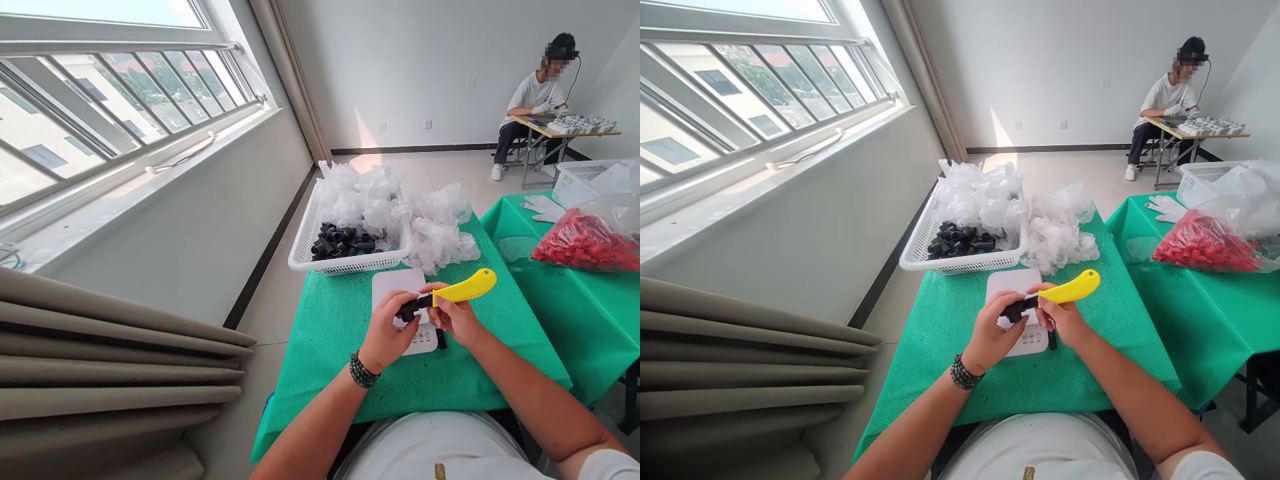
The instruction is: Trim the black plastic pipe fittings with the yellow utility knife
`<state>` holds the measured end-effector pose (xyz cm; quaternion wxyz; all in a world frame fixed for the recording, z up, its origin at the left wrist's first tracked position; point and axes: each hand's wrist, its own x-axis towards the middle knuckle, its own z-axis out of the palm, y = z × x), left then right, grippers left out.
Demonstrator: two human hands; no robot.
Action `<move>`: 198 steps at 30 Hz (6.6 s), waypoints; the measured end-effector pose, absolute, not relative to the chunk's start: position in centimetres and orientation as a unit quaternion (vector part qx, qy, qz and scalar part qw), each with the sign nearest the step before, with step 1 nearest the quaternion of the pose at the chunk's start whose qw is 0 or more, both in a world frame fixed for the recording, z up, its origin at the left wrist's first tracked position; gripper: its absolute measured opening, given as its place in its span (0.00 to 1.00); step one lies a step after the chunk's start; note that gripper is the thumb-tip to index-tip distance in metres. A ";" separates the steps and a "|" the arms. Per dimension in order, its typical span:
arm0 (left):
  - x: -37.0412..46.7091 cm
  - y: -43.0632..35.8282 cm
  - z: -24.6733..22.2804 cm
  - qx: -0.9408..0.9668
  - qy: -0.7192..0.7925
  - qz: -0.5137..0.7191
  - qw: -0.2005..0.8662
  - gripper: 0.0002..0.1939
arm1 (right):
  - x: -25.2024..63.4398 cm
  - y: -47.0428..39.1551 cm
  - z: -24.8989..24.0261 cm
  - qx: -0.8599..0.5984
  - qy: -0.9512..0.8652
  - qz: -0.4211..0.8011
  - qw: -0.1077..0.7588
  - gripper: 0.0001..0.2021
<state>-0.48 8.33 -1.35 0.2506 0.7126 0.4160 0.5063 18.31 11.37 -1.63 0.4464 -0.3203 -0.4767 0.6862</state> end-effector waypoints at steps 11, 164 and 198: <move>-0.6 8.0 -1.0 0.737 0.419 0.455 0.273 0.16 | 18.4 11.4 -2.0 -0.324 -0.493 0.691 0.417 0.29; -1.1 9.2 -1.4 0.581 0.399 0.538 0.464 0.18 | 18.3 11.8 -0.8 -0.312 -0.407 0.643 0.570 0.14; -0.9 8.4 -0.7 0.452 0.372 0.483 0.651 0.53 | 18.1 11.7 -1.5 -0.331 -0.517 0.589 0.526 0.19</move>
